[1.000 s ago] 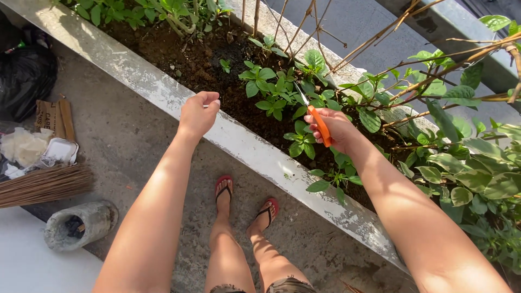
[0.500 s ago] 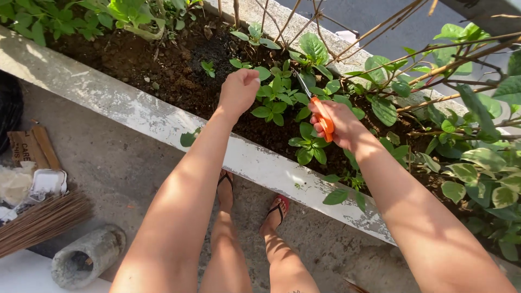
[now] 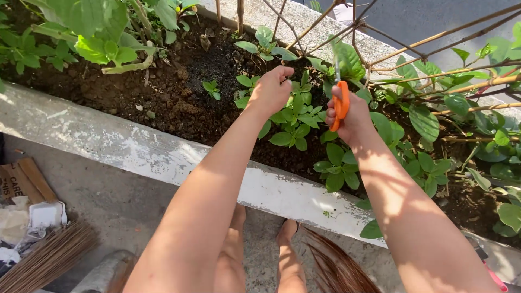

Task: Tend to plants in a balcony planter box using a trowel and scissors.

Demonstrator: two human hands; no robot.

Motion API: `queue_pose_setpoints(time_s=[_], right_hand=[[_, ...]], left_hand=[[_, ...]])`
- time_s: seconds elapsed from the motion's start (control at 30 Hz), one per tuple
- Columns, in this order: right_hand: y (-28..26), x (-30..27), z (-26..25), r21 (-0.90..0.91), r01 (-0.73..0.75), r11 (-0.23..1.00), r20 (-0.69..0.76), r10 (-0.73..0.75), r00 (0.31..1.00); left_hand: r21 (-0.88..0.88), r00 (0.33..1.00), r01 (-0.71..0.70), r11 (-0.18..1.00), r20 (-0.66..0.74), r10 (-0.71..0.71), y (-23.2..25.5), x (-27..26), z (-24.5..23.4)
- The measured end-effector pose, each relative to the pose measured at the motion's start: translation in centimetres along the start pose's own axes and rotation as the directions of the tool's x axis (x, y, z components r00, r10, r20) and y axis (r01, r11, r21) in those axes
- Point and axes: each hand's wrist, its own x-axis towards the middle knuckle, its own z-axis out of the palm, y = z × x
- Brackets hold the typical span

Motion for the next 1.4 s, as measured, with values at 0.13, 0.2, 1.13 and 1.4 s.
queue_pose_setpoints(time_s=[0.13, 0.2, 1.13, 1.4], right_hand=[[-1.0, -1.7, -0.7, 0.012, 0.014, 1.0, -0.06, -0.014, 0.998], [-0.7, -1.7, -1.8, -0.08, 0.025, 0.996, -0.005, -0.025, 1.0], [-1.4, -3.1, 0.5, -0.307, -0.276, 0.911, 0.017, 0.296, 0.955], [-1.8, -2.5, 0.1, -0.405, -0.303, 0.863, -0.054, 0.308, 0.95]], left_hand=[[-0.006, 0.973, -0.227, 0.974, -0.047, 0.227, -2.8, 5.9, 5.4], [-0.014, 0.962, -0.269, 0.963, -0.042, 0.268, -3.4, 8.2, 8.0], [-0.719, 0.968, 0.252, 0.647, 0.18, -0.177, -7.1, 12.1, 12.4], [-0.717, 0.972, 0.233, 0.657, 0.18, -0.148, -6.4, 11.5, 11.6]])
